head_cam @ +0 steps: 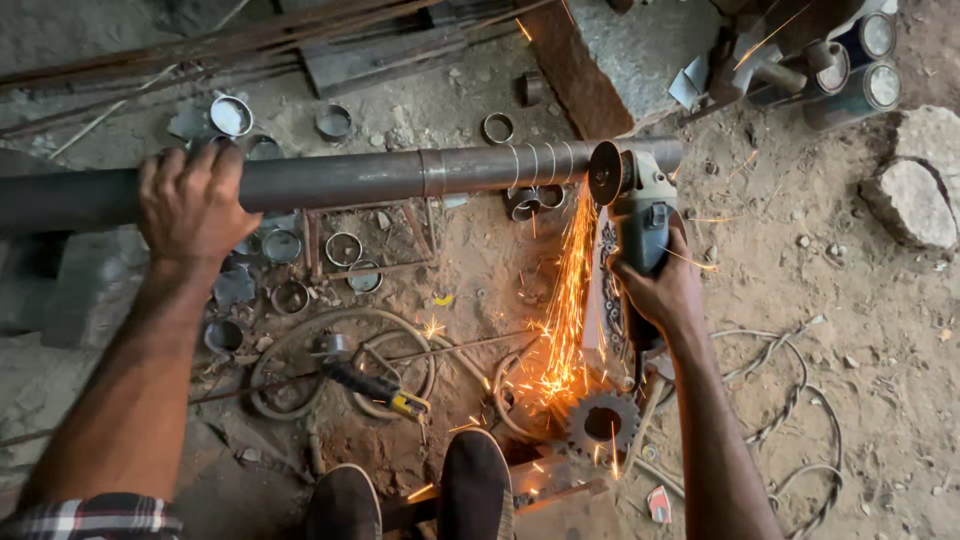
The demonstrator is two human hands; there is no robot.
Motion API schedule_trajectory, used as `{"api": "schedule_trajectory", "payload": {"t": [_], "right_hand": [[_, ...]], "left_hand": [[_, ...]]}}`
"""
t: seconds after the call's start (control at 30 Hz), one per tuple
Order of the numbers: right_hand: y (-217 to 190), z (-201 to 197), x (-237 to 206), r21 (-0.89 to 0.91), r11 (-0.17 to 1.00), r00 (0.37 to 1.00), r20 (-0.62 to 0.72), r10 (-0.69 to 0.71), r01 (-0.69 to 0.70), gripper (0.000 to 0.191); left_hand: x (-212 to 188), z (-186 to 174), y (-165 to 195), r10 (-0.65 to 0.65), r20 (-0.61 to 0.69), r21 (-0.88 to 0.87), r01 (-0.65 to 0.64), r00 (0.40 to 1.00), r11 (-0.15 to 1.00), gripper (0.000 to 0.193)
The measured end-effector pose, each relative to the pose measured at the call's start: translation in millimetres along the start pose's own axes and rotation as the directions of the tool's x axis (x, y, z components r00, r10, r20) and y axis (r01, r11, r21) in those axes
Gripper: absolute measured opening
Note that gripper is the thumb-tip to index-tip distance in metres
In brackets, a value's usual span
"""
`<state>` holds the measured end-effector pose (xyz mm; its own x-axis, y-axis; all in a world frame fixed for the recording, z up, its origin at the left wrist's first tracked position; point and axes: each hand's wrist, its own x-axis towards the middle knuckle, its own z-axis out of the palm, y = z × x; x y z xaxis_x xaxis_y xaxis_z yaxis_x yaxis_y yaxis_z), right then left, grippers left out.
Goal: The person uses an angle grinder to cut or smooth a metal pipe. They hold the pipe with one hand and operate the grinder with the other, producing sparks as the tool contacts the metal.
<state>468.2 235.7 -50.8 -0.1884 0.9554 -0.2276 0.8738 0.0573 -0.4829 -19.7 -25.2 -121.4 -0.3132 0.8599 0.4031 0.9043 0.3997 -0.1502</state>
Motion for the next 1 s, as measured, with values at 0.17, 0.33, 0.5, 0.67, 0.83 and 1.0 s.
{"api": "schedule_trajectory", "payload": {"t": [0.17, 0.33, 0.5, 0.67, 0.83, 1.0], "right_hand": [[5, 1, 2, -0.001, 0.999, 0.999, -0.005, -0.053, 0.053, 0.073], [8, 1, 3, 0.021, 0.987, 0.987, -0.040, -0.158, 0.159, 0.074], [8, 5, 3, 0.083, 0.988, 0.991, -0.018, -0.130, 0.131, 0.084], [6, 7, 7, 0.033, 0.981, 0.981, -0.043, -0.190, 0.192, 0.090], [6, 6, 4, 0.085, 0.983, 0.986, 0.010, -0.166, 0.165, 0.078], [7, 5, 4, 0.017, 1.000, 0.999, 0.038, -0.018, 0.017, 0.074]], "left_hand": [[15, -22, -5, 0.040, 0.119, -0.086, -0.030, 0.992, 0.996, 0.079], [61, -25, -31, -0.015, 0.710, -0.060, 0.082, 0.704, 0.995, 0.089], [66, -12, -42, -0.065, 0.869, 0.013, 0.109, 0.491, 0.994, 0.083], [60, -17, -42, -0.079, 0.854, -0.010, 0.167, 0.514, 0.986, 0.088], [52, -23, -38, -0.062, 0.751, -0.027, 0.124, 0.657, 0.992, 0.090], [32, -13, -37, -0.017, 0.510, -0.049, 0.049, 0.860, 0.998, 0.091]]}}
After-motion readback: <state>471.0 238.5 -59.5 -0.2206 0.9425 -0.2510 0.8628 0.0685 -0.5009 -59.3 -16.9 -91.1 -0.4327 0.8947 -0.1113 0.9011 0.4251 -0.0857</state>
